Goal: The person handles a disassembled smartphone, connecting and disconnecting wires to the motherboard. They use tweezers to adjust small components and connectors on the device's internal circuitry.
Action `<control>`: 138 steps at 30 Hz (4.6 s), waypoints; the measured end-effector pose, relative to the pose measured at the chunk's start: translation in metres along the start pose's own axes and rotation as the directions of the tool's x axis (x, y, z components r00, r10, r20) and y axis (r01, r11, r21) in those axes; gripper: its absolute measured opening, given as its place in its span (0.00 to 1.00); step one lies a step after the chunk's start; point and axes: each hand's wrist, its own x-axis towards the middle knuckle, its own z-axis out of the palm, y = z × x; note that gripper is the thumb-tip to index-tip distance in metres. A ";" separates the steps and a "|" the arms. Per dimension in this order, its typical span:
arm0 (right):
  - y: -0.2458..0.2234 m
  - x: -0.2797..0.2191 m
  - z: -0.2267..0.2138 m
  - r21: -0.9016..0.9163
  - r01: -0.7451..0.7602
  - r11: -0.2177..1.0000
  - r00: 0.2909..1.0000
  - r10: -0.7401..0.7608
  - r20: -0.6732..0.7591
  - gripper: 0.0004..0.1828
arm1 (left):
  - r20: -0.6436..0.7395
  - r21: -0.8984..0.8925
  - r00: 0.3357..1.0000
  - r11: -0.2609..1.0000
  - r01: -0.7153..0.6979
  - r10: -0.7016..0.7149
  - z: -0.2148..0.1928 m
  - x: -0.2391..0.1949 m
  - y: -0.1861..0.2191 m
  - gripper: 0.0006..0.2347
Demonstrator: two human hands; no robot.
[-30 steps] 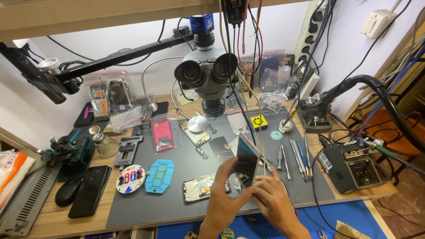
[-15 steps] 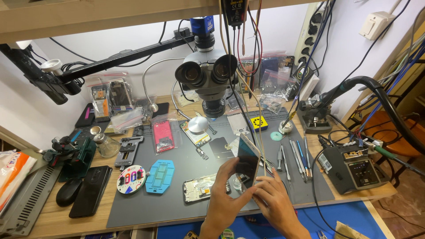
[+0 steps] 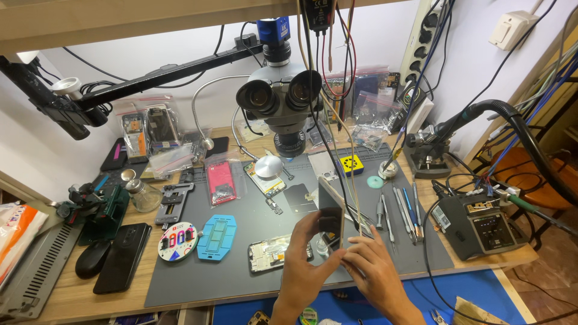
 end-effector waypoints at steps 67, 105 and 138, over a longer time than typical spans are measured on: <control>0.048 -0.005 -0.139 -0.192 -0.829 0.526 0.558 0.743 -0.369 0.15 | -0.102 -0.377 0.979 0.918 0.127 -0.178 0.034 -0.011 -0.038 0.30; 0.064 -0.031 -0.132 -0.063 -0.870 0.488 0.464 0.772 -0.435 0.29 | -0.162 -0.438 0.948 0.881 0.180 -0.274 0.034 -0.014 -0.062 0.27; 0.017 -0.042 0.056 0.341 -0.480 0.808 0.875 0.470 0.118 0.21 | -0.696 -0.009 0.683 0.954 0.299 -0.221 -0.105 -0.019 -0.158 0.11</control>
